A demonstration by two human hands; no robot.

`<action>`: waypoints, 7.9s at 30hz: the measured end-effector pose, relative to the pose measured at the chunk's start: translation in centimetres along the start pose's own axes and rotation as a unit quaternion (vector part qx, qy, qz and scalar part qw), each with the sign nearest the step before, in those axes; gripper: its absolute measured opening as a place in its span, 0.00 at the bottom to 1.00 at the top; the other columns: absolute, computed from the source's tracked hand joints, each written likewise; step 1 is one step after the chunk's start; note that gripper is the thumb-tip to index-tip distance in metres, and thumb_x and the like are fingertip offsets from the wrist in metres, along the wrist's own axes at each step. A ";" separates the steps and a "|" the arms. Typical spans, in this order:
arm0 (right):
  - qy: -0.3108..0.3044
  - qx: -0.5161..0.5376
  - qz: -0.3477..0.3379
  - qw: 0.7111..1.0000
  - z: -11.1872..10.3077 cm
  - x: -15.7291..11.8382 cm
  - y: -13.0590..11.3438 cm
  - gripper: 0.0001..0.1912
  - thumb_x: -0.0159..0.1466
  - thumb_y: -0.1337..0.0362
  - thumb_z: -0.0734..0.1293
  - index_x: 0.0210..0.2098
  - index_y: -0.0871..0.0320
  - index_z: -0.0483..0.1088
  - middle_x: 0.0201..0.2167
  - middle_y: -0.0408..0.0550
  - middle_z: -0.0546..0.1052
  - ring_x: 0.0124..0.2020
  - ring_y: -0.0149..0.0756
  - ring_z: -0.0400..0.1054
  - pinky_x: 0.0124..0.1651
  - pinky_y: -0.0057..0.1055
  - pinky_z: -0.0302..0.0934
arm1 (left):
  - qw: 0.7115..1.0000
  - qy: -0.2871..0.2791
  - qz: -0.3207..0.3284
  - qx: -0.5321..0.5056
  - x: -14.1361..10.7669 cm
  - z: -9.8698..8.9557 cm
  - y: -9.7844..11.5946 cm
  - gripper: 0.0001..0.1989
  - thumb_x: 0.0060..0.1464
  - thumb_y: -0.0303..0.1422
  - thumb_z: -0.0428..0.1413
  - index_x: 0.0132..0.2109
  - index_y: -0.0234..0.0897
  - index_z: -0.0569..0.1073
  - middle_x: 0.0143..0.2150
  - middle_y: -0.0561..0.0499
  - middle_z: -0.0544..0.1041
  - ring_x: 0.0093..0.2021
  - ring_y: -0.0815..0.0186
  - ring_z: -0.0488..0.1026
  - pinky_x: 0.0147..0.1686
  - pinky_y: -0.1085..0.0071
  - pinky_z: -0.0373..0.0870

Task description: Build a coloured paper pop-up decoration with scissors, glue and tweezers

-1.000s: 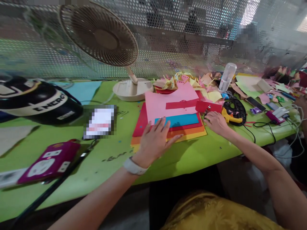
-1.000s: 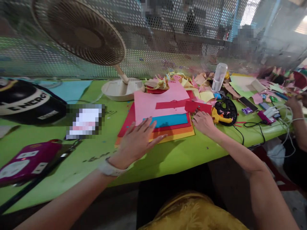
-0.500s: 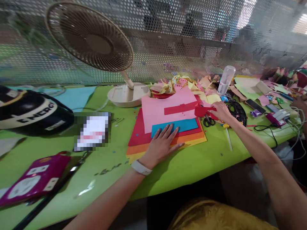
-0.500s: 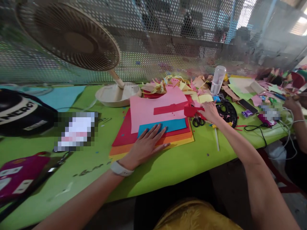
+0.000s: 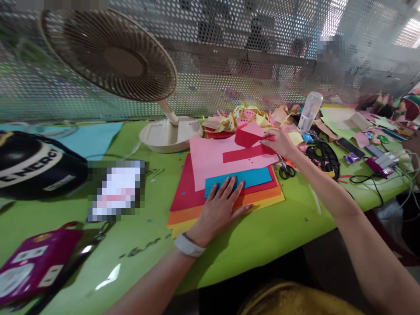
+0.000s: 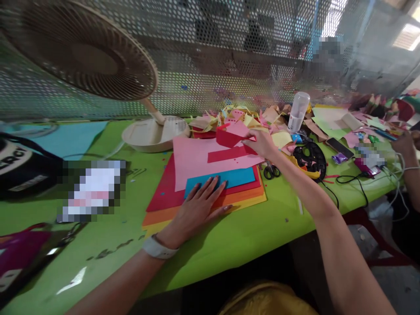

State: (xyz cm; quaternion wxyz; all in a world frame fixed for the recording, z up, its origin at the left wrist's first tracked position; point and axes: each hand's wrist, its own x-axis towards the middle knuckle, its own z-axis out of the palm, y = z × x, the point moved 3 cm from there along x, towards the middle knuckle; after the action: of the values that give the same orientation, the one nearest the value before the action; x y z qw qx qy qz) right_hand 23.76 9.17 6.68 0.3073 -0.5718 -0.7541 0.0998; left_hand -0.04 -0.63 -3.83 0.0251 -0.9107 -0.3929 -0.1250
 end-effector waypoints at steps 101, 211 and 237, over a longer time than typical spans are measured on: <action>-0.184 -0.238 -0.039 0.953 3.0 -11.9 -1.4 0.22 0.69 0.53 0.60 0.59 0.49 0.68 0.45 0.53 0.69 0.43 0.41 0.69 0.39 0.32 0.63 | 0.995 -0.098 -0.010 -0.020 -2.9 -1.4 -1.8 0.43 0.59 0.61 0.33 0.71 0.37 0.47 0.73 0.45 0.48 0.72 0.56 0.43 0.68 0.54 0.34; -0.191 -0.295 -0.092 0.932 5.6 -13.2 -5.0 0.23 0.70 0.66 0.53 0.62 0.52 0.65 0.53 0.59 0.67 0.51 0.48 0.60 0.41 0.36 0.60 | 0.989 -0.119 -0.023 -0.082 -1.9 -2.3 0.2 0.44 0.58 0.61 0.33 0.72 0.36 0.45 0.73 0.42 0.44 0.73 0.56 0.41 0.68 0.52 0.33; -0.198 -0.295 -0.112 0.928 6.4 -13.0 -6.2 0.23 0.70 0.67 0.53 0.62 0.51 0.64 0.51 0.58 0.67 0.48 0.47 0.59 0.36 0.33 0.56 | 0.995 -0.066 -0.062 -0.052 -4.4 -2.3 -0.9 0.44 0.59 0.60 0.35 0.72 0.35 0.46 0.72 0.39 0.49 0.72 0.51 0.44 0.68 0.49 0.36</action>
State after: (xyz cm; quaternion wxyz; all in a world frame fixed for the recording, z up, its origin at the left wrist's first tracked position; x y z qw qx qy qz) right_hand 17.18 -3.55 0.18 -0.0212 -0.5169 -0.8543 -0.0507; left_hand -4.10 -3.47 -2.73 -0.0556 -0.8911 -0.4420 -0.0862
